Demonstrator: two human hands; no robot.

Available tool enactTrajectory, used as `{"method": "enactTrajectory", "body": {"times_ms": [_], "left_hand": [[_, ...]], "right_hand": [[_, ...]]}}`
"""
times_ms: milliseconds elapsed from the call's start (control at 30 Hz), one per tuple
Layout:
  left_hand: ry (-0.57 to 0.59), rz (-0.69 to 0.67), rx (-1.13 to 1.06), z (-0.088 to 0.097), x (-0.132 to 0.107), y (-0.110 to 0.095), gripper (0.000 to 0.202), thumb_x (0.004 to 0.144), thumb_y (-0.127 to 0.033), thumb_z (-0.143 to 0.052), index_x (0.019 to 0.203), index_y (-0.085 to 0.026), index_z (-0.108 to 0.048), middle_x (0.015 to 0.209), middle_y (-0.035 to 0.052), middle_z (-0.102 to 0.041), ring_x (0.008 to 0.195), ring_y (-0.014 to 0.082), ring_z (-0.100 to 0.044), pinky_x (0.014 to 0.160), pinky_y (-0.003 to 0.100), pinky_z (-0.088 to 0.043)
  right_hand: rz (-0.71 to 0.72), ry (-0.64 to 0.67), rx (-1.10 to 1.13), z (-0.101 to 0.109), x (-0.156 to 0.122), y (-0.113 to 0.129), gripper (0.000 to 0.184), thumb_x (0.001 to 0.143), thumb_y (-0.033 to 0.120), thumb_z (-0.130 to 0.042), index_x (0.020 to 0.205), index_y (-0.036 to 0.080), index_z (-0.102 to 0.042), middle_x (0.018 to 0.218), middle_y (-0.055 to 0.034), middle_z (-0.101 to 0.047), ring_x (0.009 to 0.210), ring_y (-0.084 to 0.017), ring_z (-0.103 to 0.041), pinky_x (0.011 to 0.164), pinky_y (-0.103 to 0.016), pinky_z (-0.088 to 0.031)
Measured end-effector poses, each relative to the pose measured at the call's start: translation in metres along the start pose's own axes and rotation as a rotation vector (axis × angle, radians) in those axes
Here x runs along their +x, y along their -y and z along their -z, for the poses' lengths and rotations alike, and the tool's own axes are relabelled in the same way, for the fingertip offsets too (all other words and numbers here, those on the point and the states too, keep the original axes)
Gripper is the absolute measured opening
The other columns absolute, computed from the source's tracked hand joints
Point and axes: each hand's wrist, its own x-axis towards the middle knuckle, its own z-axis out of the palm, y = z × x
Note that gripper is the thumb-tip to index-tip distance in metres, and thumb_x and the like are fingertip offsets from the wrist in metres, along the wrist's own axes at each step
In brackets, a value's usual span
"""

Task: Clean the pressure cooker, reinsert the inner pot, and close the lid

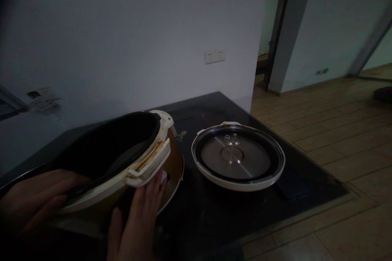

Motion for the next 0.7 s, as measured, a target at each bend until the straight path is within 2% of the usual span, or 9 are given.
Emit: {"method": "enactTrajectory", "body": {"times_ms": [67,133,267,367,467,600,700], "left_hand": [[0.014,-0.01,-0.1,0.003,0.001,0.0,0.029,0.091,-0.033,-0.038,0.095,-0.026,-0.066,0.086,0.0008,-0.071,0.08,0.0164,-0.064,0.074,0.027,-0.045],[0.0,-0.004,-0.15,0.005,0.002,0.0,0.026,0.091,-0.029,-0.04,0.097,-0.028,-0.065,0.088,-0.0014,-0.07,0.081,0.0152,-0.063,0.074,0.026,-0.044],[-0.018,-0.052,-0.148,0.001,0.004,-0.003,0.029,0.091,-0.025,-0.037,0.1,-0.027,-0.065,0.089,-0.0016,-0.071,0.081,0.0144,-0.065,0.073,0.025,-0.045],[-0.033,-0.044,-0.124,-0.002,0.005,-0.004,0.029,0.091,-0.023,-0.038,0.095,-0.023,-0.066,0.082,0.0003,-0.071,0.073,0.0148,-0.065,0.067,0.026,-0.046],[-0.038,-0.011,-0.123,-0.003,0.005,-0.005,0.03,0.091,-0.022,-0.036,0.088,-0.02,-0.066,0.073,0.001,-0.069,0.064,0.0144,-0.063,0.061,0.027,-0.044],[-0.052,-0.06,-0.086,-0.001,0.008,-0.009,0.033,0.091,-0.021,-0.034,0.083,-0.021,-0.067,0.073,0.001,-0.07,0.063,0.0143,-0.064,0.06,0.027,-0.045],[-0.042,0.023,-0.083,0.001,0.01,-0.014,0.036,0.091,-0.024,-0.033,0.081,-0.02,-0.067,0.072,0.002,-0.07,0.065,0.0155,-0.064,0.062,0.029,-0.046]], "right_hand": [[0.032,0.041,-0.063,-0.01,-0.021,0.002,0.076,0.091,0.026,-0.05,0.15,0.034,-0.004,0.158,-0.0018,-0.004,0.144,-0.033,-0.001,0.108,-0.065,-0.029],[0.049,0.051,-0.08,-0.015,-0.028,0.003,0.077,0.09,0.025,-0.051,0.15,0.035,-0.004,0.158,-0.0013,-0.01,0.144,-0.033,-0.001,0.106,-0.067,-0.029],[-0.024,0.045,-0.002,-0.01,-0.015,-0.001,0.073,0.092,0.024,-0.046,0.149,0.038,-0.002,0.158,0.0002,-0.005,0.144,-0.031,0.002,0.108,-0.067,-0.026],[-0.099,-0.004,0.119,0.005,0.004,-0.004,0.066,0.096,0.026,-0.038,0.149,0.038,0.0,0.159,0.0003,0.001,0.145,-0.027,0.004,0.112,-0.066,-0.014],[-0.168,-0.048,0.256,0.018,0.028,-0.007,0.057,0.098,0.033,-0.032,0.15,0.034,-0.007,0.159,-0.0002,-0.006,0.146,-0.022,0.001,0.115,-0.061,-0.006],[-0.227,-0.082,0.409,0.027,0.075,-0.018,0.056,0.096,0.045,-0.032,0.148,0.026,-0.024,0.157,-0.004,-0.02,0.145,-0.02,-0.015,0.118,-0.051,-0.011],[-0.144,-0.07,0.475,0.028,0.117,-0.029,0.056,0.094,0.048,-0.035,0.144,0.022,-0.036,0.154,-0.0063,-0.031,0.143,-0.019,-0.024,0.117,-0.045,-0.015]]}}
